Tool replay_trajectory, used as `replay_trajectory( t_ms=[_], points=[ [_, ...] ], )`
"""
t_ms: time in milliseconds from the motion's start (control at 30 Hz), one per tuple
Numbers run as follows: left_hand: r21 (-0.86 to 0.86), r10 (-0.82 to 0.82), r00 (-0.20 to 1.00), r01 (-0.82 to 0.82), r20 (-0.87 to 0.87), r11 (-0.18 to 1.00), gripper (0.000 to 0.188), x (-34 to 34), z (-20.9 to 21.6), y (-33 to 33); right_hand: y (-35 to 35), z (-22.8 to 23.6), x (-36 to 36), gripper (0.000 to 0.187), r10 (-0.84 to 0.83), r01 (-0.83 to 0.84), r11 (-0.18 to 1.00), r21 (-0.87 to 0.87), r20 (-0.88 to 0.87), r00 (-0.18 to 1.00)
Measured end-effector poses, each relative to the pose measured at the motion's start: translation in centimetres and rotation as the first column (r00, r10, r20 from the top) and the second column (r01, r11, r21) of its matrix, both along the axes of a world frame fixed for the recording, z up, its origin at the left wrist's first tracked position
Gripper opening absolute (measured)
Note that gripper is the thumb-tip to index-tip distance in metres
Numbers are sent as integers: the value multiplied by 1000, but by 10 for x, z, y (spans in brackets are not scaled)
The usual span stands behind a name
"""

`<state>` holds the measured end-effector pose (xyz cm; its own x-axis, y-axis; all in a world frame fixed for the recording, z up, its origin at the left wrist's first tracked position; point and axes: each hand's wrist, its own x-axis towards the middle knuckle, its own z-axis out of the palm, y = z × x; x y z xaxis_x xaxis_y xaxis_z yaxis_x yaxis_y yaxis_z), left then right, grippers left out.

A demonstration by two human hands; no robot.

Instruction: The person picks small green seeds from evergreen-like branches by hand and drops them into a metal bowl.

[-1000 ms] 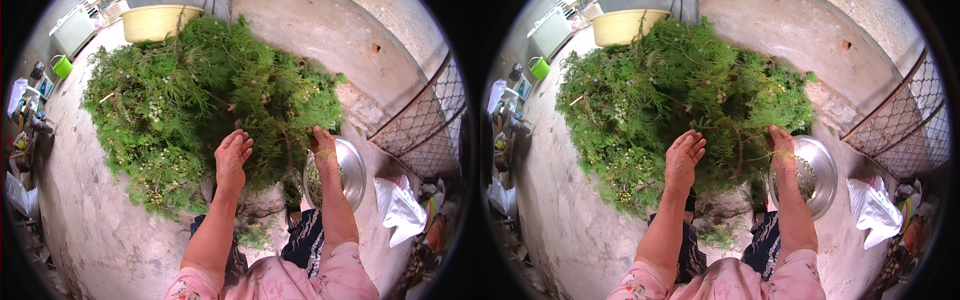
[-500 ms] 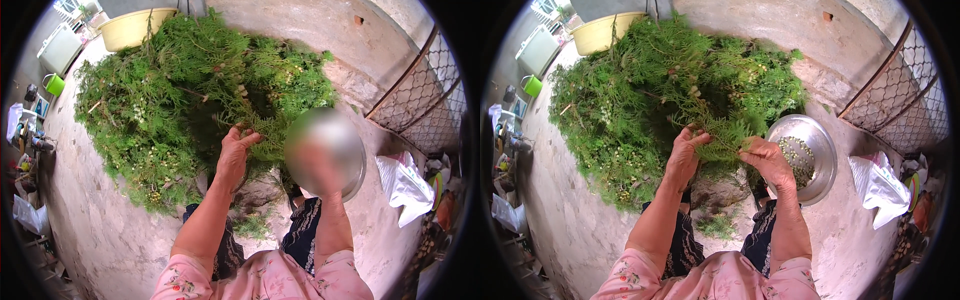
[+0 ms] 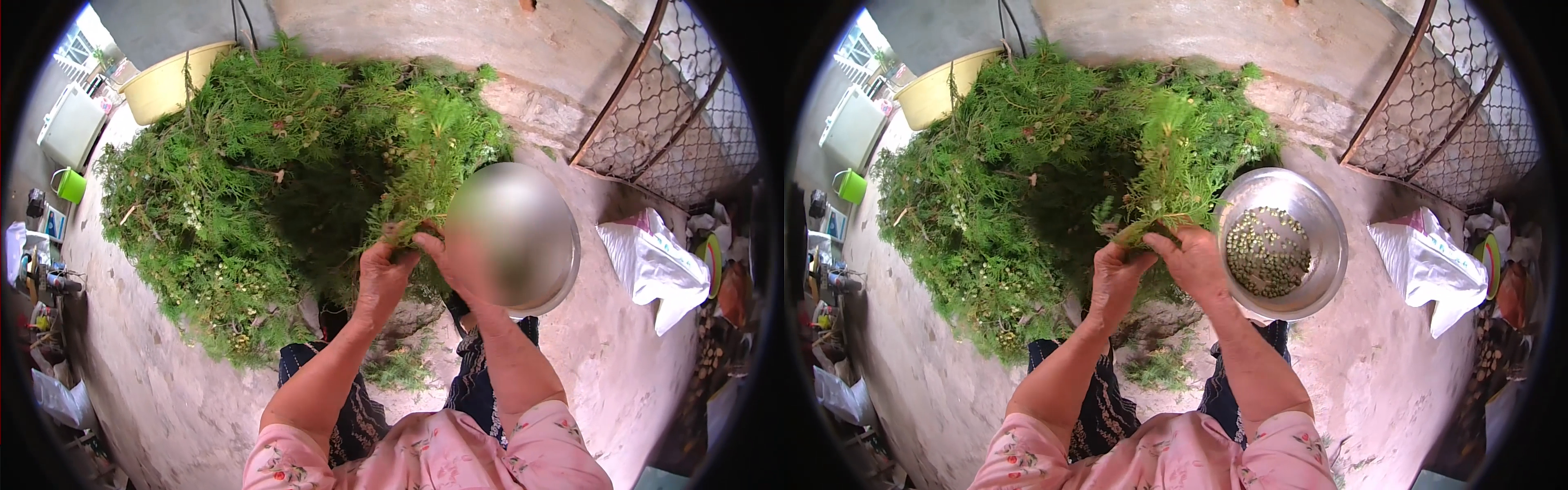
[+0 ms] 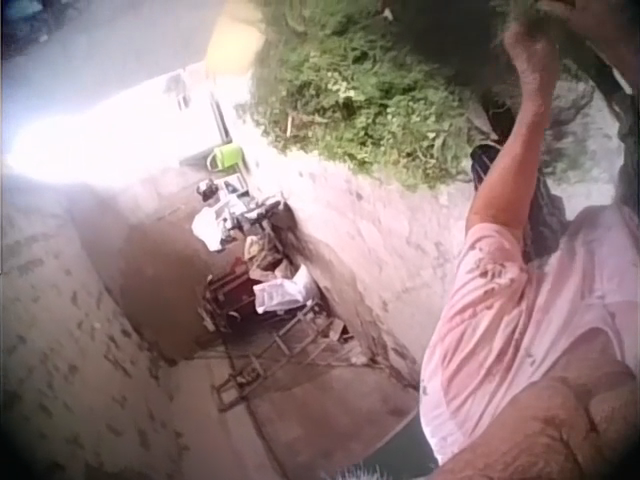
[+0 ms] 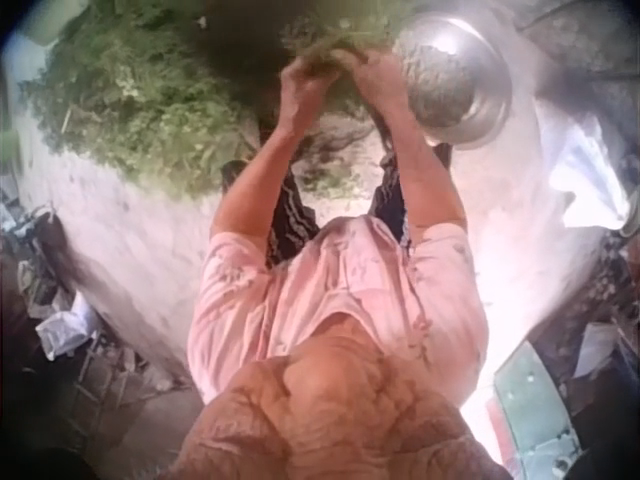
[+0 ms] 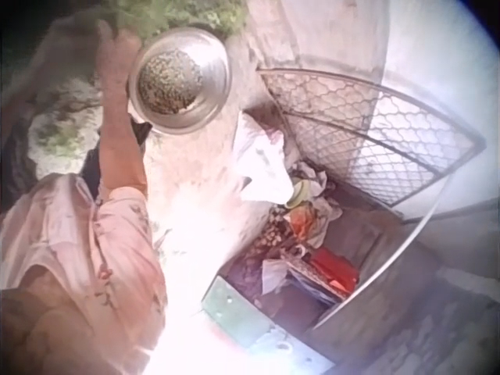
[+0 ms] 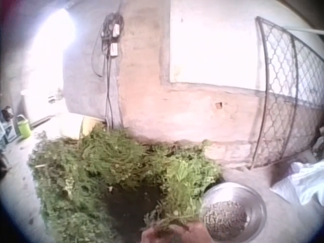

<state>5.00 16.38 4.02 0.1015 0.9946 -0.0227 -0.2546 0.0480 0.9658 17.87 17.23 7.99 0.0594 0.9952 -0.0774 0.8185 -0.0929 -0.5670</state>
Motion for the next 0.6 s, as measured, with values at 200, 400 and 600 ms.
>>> replay_trajectory(
  t_ms=[200, 400, 600],
  points=[
    [402, 82, 922, 83, -377, 912, 56, 19, -8, -11, -1, -10, -1, 21, -158, 192, 981, 35, -439, 884],
    [445, 90, 900, 123, -427, 887, 59, 21, 8, -7, 1, -16, 8, 17, -114, 267, 950, 164, -613, 782],
    [92, 114, 913, -85, -391, 992, 32, 8, 23, 5, -1, -13, -3, 14, -83, 226, 913, 339, -388, 918]
  ],
)
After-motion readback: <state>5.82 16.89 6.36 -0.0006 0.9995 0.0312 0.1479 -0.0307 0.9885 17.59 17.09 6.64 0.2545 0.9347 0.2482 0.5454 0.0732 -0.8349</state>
